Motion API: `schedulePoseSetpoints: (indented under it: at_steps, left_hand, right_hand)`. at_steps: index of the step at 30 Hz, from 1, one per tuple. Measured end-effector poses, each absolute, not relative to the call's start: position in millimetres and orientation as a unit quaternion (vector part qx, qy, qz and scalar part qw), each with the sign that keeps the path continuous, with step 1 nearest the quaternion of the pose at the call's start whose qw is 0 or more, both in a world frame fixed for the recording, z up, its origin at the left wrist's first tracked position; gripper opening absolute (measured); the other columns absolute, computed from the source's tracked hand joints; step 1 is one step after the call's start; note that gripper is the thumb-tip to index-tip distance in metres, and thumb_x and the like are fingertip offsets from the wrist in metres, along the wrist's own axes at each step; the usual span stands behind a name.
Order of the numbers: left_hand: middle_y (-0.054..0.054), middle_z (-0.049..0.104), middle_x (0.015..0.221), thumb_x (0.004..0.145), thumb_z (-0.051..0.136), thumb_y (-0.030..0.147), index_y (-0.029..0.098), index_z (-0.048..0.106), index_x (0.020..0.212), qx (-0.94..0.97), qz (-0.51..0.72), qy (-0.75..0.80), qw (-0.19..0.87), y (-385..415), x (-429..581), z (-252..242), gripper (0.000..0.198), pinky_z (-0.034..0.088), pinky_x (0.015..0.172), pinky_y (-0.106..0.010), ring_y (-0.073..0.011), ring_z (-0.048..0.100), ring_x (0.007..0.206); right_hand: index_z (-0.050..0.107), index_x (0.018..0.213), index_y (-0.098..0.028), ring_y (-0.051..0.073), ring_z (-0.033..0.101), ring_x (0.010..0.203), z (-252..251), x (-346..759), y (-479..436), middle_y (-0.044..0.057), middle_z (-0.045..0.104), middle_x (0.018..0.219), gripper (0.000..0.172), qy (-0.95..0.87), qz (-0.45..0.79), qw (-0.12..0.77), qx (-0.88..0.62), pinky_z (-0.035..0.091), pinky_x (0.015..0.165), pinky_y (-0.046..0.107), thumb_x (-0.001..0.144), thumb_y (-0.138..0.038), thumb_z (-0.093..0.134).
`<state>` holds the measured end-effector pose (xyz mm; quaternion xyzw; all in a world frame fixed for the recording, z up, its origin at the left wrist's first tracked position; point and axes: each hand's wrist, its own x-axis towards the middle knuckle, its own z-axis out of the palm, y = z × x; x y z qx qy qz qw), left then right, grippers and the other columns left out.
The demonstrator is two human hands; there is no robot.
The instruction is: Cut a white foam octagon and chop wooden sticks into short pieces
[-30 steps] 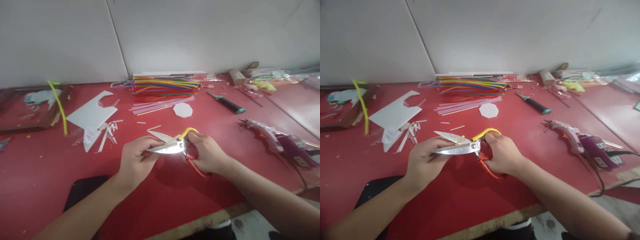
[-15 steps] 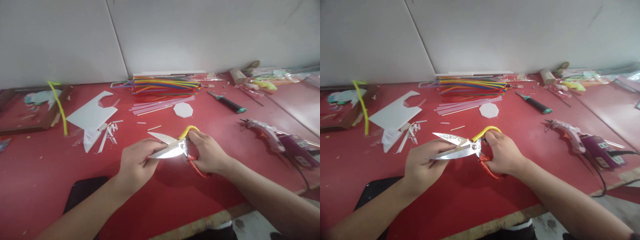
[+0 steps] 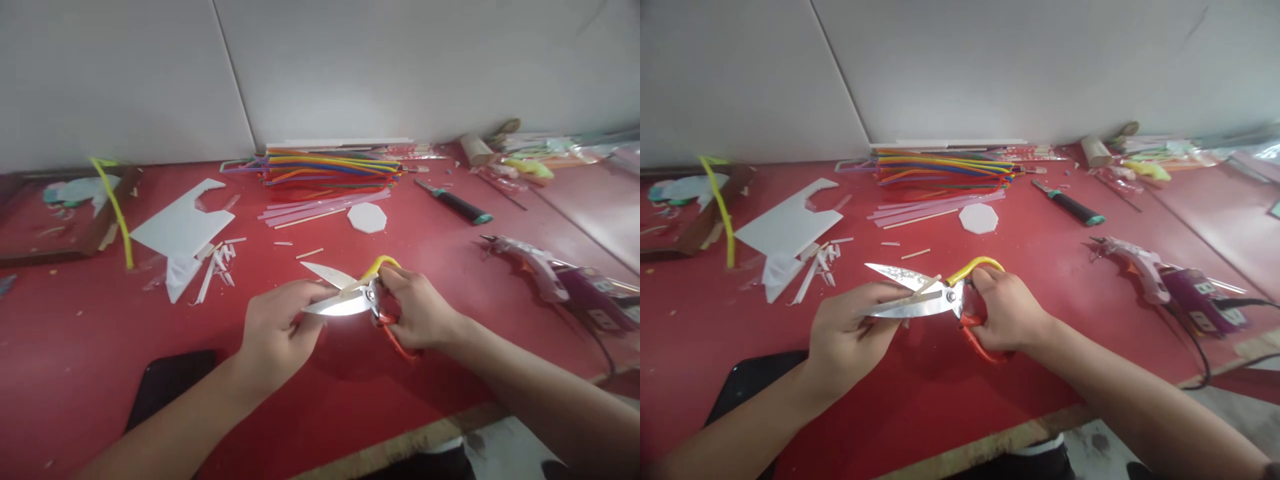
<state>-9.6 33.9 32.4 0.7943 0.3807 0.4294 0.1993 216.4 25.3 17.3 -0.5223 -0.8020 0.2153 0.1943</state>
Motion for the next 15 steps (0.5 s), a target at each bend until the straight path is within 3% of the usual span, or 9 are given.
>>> schedulePoseSetpoints:
  at_steps: [8,15]
  left_hand:
    - [0.002,0.074,0.072,0.078,0.059,0.007,0.021,0.065,0.082,0.777,0.444,0.391,0.216,34.2,-5.8,30.8,0.016,0.051,0.05,-0.016,-0.0098,0.066,0.056]
    - [0.003,0.074,0.072,0.078,0.057,0.006,0.021,0.067,0.082,0.767,0.438,0.411,0.225,32.6,-5.1,30.4,0.018,0.051,0.049,-0.017,-0.009,0.063,0.051]
  right_hand:
    - [0.032,0.074,-0.024,0.014,0.042,0.059,13.7,214.2,30.5,0.001,0.046,0.072,0.022,-0.816,0.154,0.224,-0.51,0.038,0.053,0.029,0.065,-0.023,0.051]
    - [0.035,0.077,-0.023,0.016,0.044,0.062,16.2,212.0,28.3,0.003,0.048,0.076,0.018,-0.806,0.181,0.215,-0.521,0.039,0.056,0.03,0.068,-0.025,0.051]
